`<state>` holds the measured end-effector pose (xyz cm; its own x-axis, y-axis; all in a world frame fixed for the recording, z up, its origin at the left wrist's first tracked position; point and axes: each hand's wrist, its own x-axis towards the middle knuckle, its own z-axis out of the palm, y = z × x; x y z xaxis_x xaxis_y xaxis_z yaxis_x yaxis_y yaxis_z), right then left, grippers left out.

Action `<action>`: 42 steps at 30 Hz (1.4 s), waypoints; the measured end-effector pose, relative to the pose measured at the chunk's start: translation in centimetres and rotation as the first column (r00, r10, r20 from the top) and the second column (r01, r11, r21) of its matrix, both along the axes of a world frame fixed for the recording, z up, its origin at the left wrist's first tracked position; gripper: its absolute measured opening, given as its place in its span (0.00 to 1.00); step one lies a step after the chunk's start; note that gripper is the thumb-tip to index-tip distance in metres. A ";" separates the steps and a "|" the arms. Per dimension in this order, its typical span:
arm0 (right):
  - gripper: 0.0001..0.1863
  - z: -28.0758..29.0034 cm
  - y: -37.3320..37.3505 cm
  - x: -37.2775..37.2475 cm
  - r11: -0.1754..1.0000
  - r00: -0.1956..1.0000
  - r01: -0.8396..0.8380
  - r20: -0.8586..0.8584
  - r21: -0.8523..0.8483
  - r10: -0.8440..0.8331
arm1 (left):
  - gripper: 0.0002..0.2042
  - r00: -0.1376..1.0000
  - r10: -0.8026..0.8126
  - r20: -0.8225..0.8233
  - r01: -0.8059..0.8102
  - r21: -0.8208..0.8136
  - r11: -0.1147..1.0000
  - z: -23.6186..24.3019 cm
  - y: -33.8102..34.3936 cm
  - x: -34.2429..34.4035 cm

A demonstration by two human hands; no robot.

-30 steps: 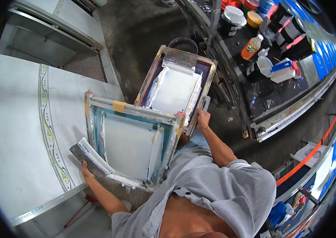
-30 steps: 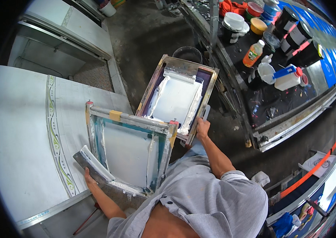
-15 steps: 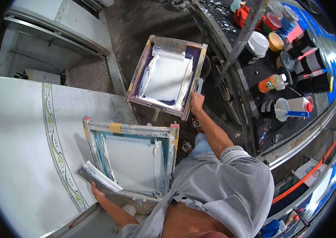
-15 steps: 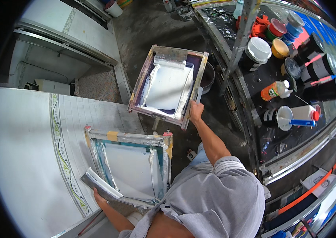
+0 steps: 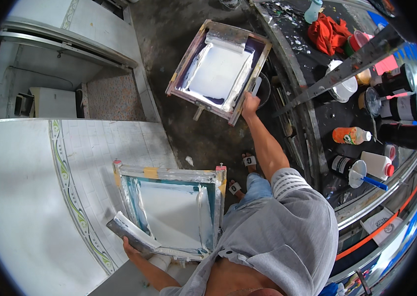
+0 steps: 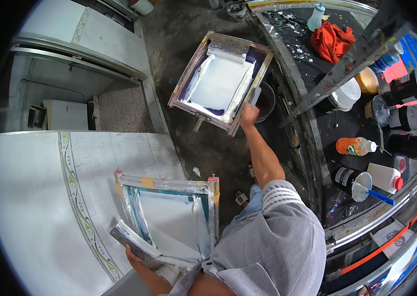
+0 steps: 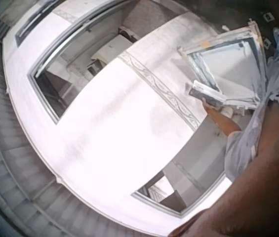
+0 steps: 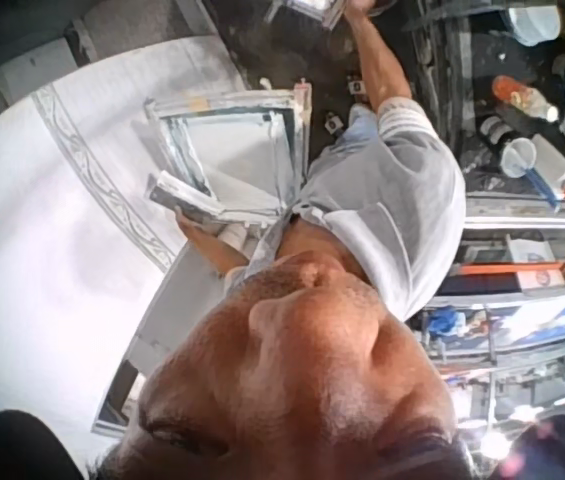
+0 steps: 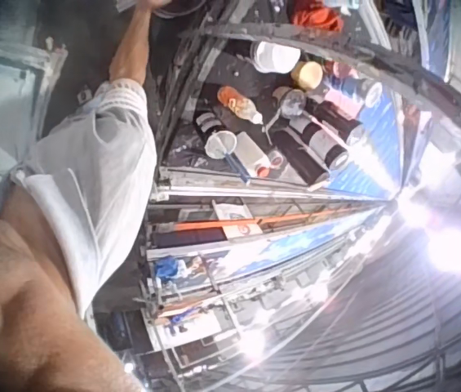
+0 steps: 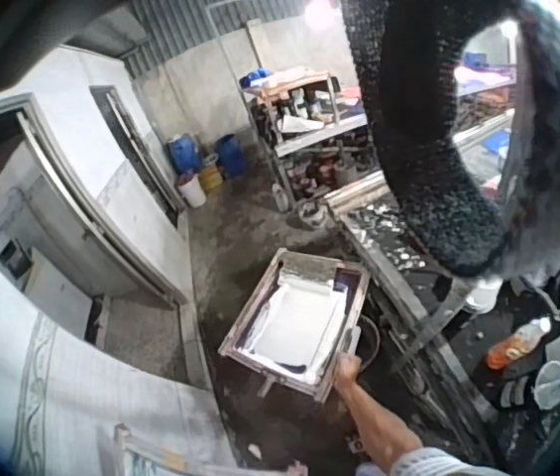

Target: The person uses a squeegee to pull white ink across a screen printing frame mounted on a long rail, repeatedly wiping the screen clean. The person then walks to a nearby area and places black fabric pieces onto a flat surface.

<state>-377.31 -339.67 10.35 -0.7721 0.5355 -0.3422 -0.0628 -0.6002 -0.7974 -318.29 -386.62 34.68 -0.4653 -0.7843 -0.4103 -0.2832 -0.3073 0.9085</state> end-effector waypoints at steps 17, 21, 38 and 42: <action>0.23 -6.0 2.8 1.8 0.938 0.984 -0.058 0.176 0.341 -0.003 | 0.34 0.937 -0.343 -0.062 0.344 0.003 0.939 -4.9 -8.1 -9.0; 0.14 -4.7 6.0 21.7 -0.013 0.436 -0.054 0.035 0.998 0.899 | 0.38 0.914 -0.404 -0.035 0.405 0.088 0.910 -8.7 -10.0 -11.0; 0.21 0.3 6.2 46.2 0.979 0.918 -0.164 0.345 -0.123 0.197 | 0.21 0.501 -0.845 -0.186 0.841 0.336 0.424 -17.2 11.8 -30.7; 0.20 -1.8 12.4 48.4 0.957 0.879 -0.267 0.379 -0.112 0.290 | 0.20 0.525 -0.817 -0.240 0.790 0.495 0.362 -22.3 14.6 -26.7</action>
